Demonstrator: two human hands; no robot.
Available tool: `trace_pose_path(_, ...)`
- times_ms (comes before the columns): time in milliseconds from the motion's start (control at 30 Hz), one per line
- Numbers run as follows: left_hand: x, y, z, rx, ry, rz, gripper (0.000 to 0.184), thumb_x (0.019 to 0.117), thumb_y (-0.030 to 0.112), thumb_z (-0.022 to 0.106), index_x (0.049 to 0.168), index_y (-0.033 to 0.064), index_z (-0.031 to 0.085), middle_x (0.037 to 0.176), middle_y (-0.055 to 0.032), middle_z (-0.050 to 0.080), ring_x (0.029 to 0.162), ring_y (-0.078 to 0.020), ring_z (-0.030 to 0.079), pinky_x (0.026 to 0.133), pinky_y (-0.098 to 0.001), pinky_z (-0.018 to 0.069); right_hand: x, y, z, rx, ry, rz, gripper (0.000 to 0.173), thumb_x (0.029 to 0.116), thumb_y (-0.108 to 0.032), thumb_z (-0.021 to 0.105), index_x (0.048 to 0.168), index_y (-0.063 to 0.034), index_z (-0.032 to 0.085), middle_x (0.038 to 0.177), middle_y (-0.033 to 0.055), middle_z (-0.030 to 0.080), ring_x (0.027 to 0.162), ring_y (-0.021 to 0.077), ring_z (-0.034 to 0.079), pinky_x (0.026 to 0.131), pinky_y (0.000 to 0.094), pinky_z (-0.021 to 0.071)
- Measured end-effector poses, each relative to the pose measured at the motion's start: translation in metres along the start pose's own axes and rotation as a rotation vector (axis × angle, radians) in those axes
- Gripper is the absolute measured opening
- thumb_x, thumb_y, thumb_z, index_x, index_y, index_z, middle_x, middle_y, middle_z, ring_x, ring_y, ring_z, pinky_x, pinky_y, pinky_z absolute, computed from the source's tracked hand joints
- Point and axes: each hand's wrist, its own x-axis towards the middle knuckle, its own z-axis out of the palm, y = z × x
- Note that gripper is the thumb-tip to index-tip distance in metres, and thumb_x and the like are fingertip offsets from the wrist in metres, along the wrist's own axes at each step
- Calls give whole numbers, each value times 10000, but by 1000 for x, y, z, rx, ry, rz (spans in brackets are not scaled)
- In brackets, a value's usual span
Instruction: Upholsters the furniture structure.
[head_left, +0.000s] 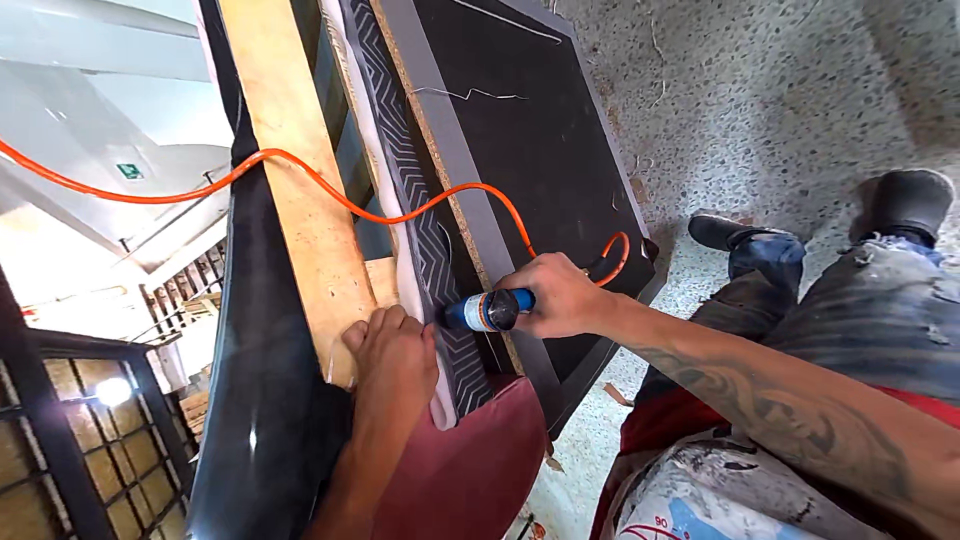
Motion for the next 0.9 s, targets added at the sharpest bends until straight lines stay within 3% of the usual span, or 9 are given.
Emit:
trace_pose_path(133, -3, 2, 1, 58, -1, -26, 280, 1017, 279, 576, 814, 116, 679, 927, -74, 643, 989, -315, 612, 950, -623, 362, 13, -2, 0, -13, -17, 6, 226, 812, -417, 702, 921, -229, 763, 692, -37, 671, 638, 140, 644, 562, 439, 496)
trace_pose_path(267, 0, 4, 2, 132, -45, -63, 219, 1009, 295, 630, 908, 110, 688, 1184, -85, 604, 1145, -339, 560, 1002, -673, 325, 15, -3, -1, -52, -57, -15, 230, 788, -406, 698, 923, -233, 765, 704, -39, 683, 653, 144, 656, 570, 443, 494)
trace_pose_path(333, 2, 6, 1, 158, -63, -90, 141, 968, 246, 693, 932, 110, 698, 1228, -73, 583, 1171, -323, 546, 1016, -665, 317, 12, -5, 0, -40, -69, -25, 220, 799, -416, 694, 908, -238, 760, 694, -48, 675, 642, 130, 645, 560, 427, 483)
trace_pose_path(500, 5, 7, 1, 201, -86, -107, 121, 914, 221, 755, 947, 115, 706, 1251, -54, 571, 1194, -305, 532, 1034, -651, 309, -11, -13, 10, -38, -126, -31, 204, 813, -436, 660, 870, -255, 735, 683, -69, 654, 627, 109, 631, 539, 403, 473)
trace_pose_path(700, 9, 5, -1, 159, -91, -100, 95, 903, 207, 763, 879, 123, 724, 1251, -60, 563, 1194, -316, 515, 1018, -645, 312, -38, -28, 19, -55, -216, 5, 176, 761, -410, 722, 870, -273, 740, 690, -97, 653, 628, 85, 629, 533, 389, 490)
trace_pose_path(800, 7, 5, 0, 120, -66, -88, 69, 904, 176, 733, 874, 115, 725, 1270, -68, 569, 1197, -320, 520, 1002, -642, 327, -46, -35, 21, -33, -266, 32, 174, 793, -430, 718, 865, -273, 737, 702, -103, 655, 650, 79, 631, 562, 386, 502)
trace_pose_path(900, 7, 4, 4, 47, 44, -84, 171, 938, 222, 643, 832, 122, 732, 1219, -58, 628, 1156, -301, 572, 1001, -637, 351, -39, -33, 7, -22, -296, 59, 191, 853, -432, 676, 936, -275, 748, 740, -82, 679, 697, 104, 655, 599, 409, 517)
